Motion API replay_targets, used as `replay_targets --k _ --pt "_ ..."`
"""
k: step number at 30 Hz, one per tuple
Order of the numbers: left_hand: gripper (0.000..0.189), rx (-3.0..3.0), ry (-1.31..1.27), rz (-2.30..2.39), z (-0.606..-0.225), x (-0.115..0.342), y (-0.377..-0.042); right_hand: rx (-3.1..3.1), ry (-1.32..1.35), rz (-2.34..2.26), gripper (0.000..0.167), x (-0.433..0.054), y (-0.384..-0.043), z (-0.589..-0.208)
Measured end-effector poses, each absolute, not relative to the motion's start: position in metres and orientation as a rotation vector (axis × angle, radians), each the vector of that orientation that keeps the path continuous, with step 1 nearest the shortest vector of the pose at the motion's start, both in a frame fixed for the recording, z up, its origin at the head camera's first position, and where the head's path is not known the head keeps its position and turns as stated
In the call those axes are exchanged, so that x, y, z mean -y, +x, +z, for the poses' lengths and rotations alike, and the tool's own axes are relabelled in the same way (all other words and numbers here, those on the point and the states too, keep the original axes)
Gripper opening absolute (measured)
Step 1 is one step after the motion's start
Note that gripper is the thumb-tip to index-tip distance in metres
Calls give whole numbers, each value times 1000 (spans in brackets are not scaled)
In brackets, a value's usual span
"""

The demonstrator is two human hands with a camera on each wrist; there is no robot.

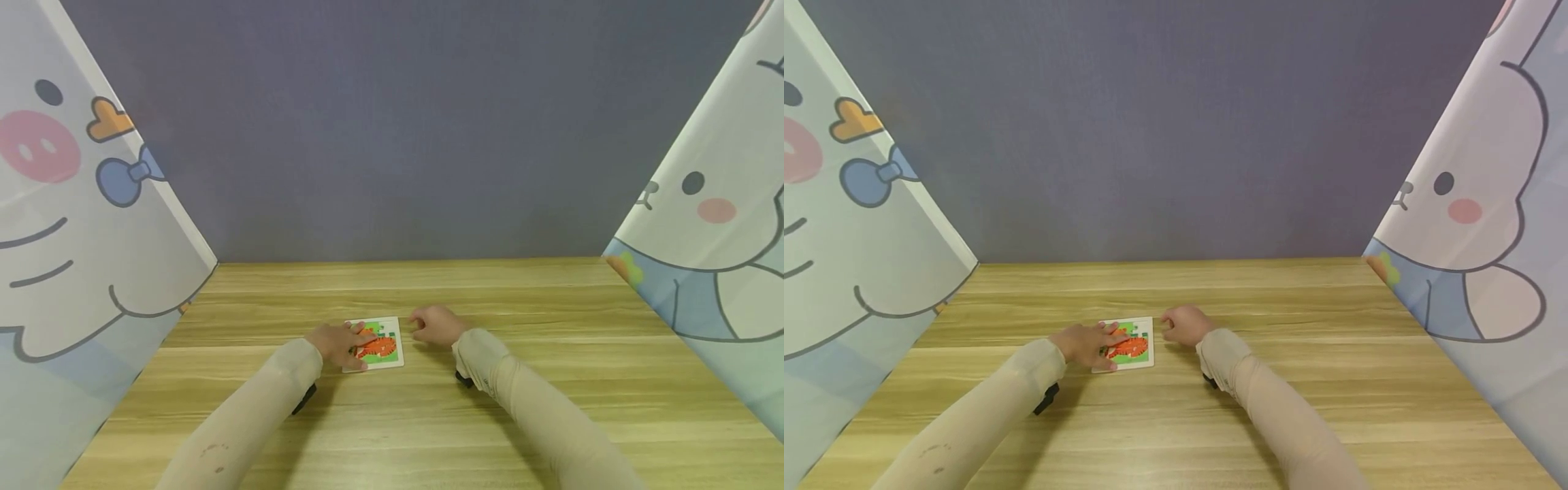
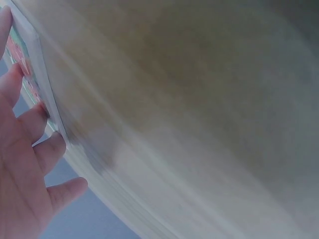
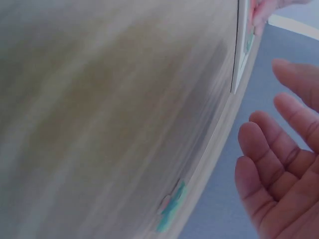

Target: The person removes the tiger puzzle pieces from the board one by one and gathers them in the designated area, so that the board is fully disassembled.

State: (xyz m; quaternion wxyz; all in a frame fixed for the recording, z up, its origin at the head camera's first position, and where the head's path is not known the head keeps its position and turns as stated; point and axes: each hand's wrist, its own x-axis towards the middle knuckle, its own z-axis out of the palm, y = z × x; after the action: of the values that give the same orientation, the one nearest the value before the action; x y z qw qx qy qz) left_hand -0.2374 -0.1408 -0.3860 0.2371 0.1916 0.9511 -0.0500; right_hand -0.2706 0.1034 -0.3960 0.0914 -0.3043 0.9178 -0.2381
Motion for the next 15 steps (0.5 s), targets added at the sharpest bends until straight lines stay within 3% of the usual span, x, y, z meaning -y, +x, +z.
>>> replay_targets --k 15 --pt "71 -2625 526 -184 -385 140 -233 -2703 -1113 -413 30 -76 -267 -390"
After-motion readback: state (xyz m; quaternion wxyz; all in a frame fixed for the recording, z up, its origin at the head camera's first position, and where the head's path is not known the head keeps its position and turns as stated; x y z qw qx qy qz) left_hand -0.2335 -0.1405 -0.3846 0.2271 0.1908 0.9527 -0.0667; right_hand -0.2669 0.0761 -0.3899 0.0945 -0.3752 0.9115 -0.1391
